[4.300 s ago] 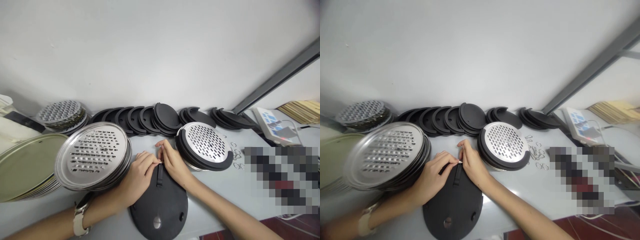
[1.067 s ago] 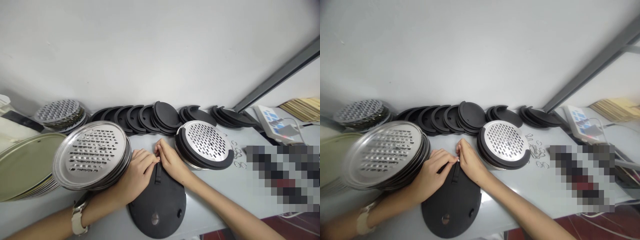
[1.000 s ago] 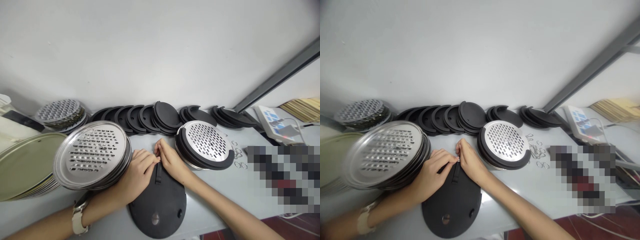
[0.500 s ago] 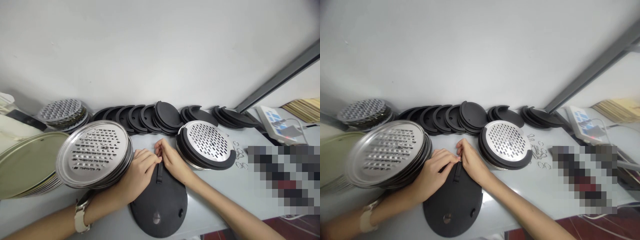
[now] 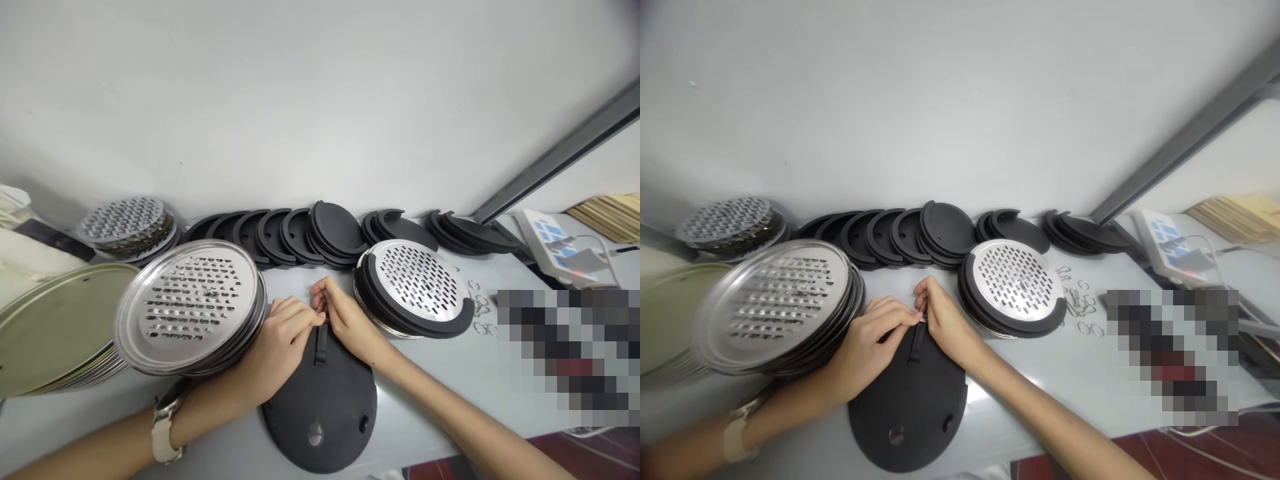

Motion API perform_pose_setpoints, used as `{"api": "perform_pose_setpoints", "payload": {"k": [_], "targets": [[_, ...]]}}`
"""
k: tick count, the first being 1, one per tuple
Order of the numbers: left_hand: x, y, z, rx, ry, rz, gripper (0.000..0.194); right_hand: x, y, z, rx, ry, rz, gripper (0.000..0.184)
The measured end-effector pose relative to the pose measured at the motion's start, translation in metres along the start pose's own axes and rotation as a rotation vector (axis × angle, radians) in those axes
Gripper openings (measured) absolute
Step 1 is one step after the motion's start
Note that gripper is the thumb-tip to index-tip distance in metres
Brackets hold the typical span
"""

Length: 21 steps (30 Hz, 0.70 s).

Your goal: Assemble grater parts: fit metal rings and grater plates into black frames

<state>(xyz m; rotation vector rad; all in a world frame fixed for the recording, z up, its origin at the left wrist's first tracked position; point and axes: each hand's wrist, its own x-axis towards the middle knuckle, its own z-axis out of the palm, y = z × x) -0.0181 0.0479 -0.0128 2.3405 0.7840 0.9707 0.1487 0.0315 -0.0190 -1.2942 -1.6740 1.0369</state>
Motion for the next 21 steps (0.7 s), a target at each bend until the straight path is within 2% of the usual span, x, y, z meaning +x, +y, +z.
{"api": "perform_pose_setpoints", "payload": {"k": [15,21], "targets": [[0.0007,-0.0007,0.0012,-0.017,0.033,0.029,0.018,0.0008,0.0006,-0.0001,-0.015,-0.012,-0.018,0.025],[0.0004,0.003,-0.0029,0.117,-0.017,0.065,0.017,0.001,0.0003,-0.0003,-0.01,-0.011,-0.017,0.022]]}}
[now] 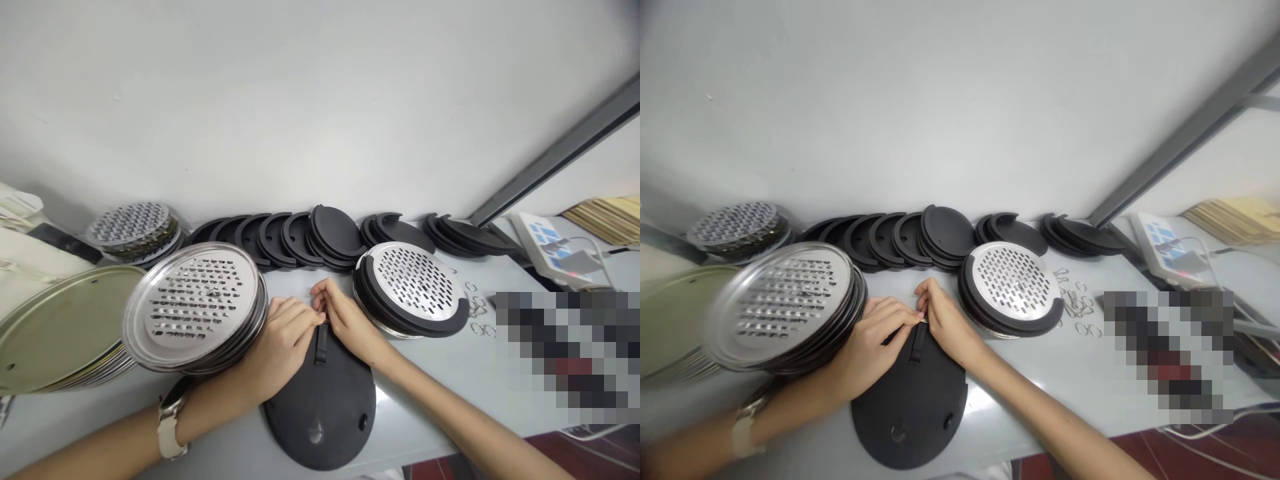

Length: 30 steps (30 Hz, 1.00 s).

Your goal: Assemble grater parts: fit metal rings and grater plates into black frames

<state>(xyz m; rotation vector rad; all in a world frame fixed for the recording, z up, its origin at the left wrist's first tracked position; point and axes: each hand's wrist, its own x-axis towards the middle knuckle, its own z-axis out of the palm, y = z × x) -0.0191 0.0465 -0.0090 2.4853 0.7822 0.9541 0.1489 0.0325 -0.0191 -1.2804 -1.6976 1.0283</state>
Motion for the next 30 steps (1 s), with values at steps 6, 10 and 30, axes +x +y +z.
{"api": "perform_pose_setpoints", "payload": {"k": [6,10,30], "targets": [[0.0,0.005,-0.006,0.122,-0.055,-0.013,0.011,-0.002,-0.001,0.0,-0.011,0.021,-0.003,0.018],[-0.002,0.005,-0.01,0.237,-0.131,0.028,0.018,-0.001,-0.001,0.0,-0.017,0.015,0.006,0.019],[-0.006,0.001,-0.007,-0.022,-0.154,-0.004,0.02,-0.002,-0.002,-0.001,-0.033,0.017,0.018,0.02]]}}
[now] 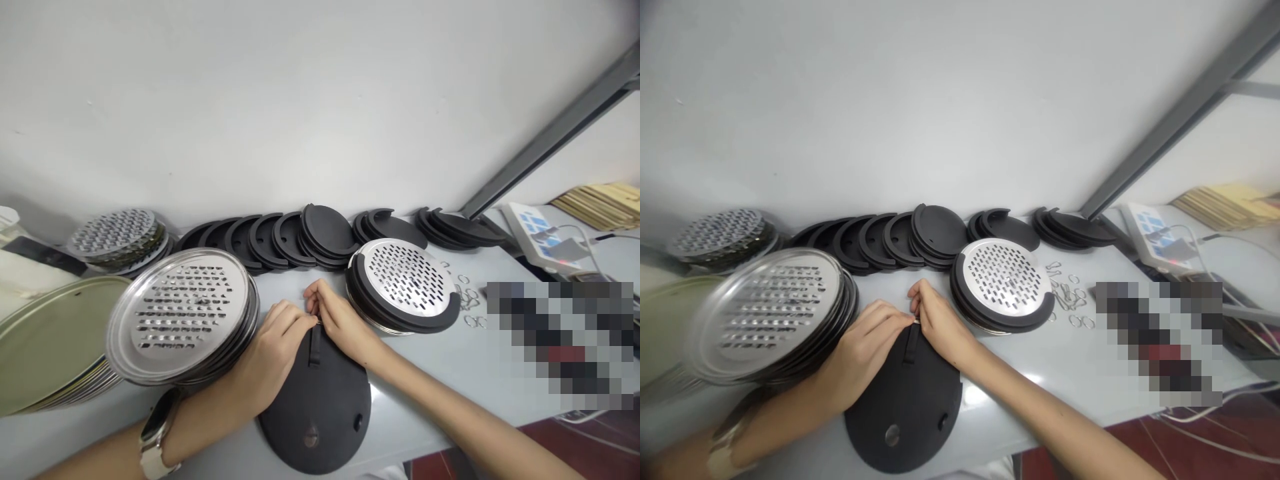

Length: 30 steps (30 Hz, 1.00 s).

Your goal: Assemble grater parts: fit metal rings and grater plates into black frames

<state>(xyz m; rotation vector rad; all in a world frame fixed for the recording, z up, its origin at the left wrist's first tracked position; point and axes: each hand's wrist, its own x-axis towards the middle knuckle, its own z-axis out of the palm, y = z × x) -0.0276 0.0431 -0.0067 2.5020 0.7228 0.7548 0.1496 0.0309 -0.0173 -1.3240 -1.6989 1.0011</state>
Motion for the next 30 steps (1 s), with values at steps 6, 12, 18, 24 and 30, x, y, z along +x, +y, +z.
{"api": "perform_pose_setpoints", "payload": {"k": [6,12,18,24,30], "targets": [[-0.002,0.002,0.0,-0.025,-0.015,-0.003,0.021,0.001,0.0,0.0,0.008,0.0,0.008,0.019],[0.001,0.015,-0.013,0.089,-0.097,0.03,0.024,0.0,-0.002,0.0,-0.001,0.004,0.008,0.021],[0.006,0.016,-0.019,0.108,-0.18,-0.03,0.025,-0.001,-0.002,0.0,-0.003,0.006,-0.004,0.021],[0.005,0.009,-0.008,0.109,-0.063,-0.02,0.027,0.0,-0.002,0.0,0.002,0.011,0.01,0.021],[0.002,0.001,0.002,0.022,0.043,-0.051,0.024,0.0,-0.002,0.001,-0.003,0.018,0.002,0.021]]}}
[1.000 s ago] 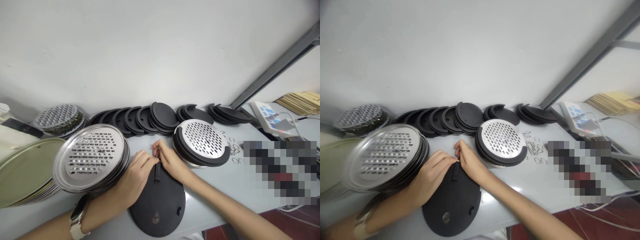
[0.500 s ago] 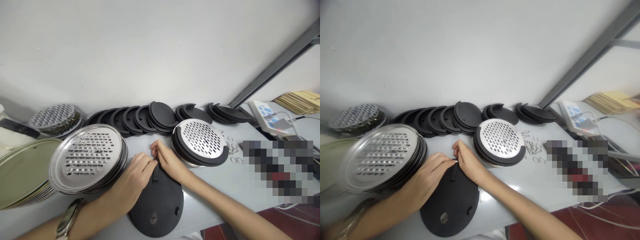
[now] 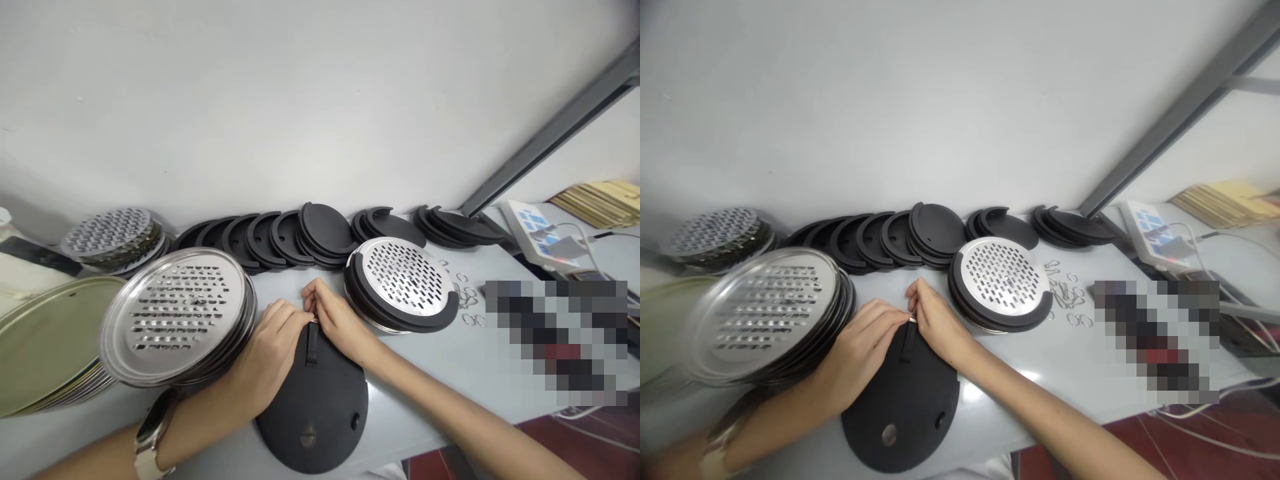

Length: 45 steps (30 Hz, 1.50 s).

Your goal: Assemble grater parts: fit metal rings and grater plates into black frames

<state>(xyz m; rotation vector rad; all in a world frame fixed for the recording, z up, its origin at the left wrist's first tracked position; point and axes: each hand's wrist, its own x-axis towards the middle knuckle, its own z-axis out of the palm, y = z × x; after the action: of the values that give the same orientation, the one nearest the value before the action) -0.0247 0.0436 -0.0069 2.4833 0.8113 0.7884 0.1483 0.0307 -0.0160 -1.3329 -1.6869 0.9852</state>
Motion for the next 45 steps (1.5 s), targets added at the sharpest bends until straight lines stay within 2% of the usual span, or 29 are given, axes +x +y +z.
{"api": "perform_pose_setpoints", "payload": {"k": [11,28,39,45], "targets": [[0.0,-0.002,0.006,-0.093,0.079,-0.041,0.02,0.0,0.0,0.001,0.011,0.0,0.002,0.022],[0.003,0.001,0.007,-0.123,0.085,-0.084,0.022,0.0,0.005,0.0,-0.013,-0.026,-0.046,0.033],[0.004,0.003,0.007,-0.152,0.095,-0.072,0.022,-0.003,-0.005,0.002,-0.187,0.034,0.025,0.031],[0.006,0.0,0.011,-0.166,0.092,-0.084,0.021,-0.002,-0.007,0.003,-0.237,0.018,0.057,0.028]]}}
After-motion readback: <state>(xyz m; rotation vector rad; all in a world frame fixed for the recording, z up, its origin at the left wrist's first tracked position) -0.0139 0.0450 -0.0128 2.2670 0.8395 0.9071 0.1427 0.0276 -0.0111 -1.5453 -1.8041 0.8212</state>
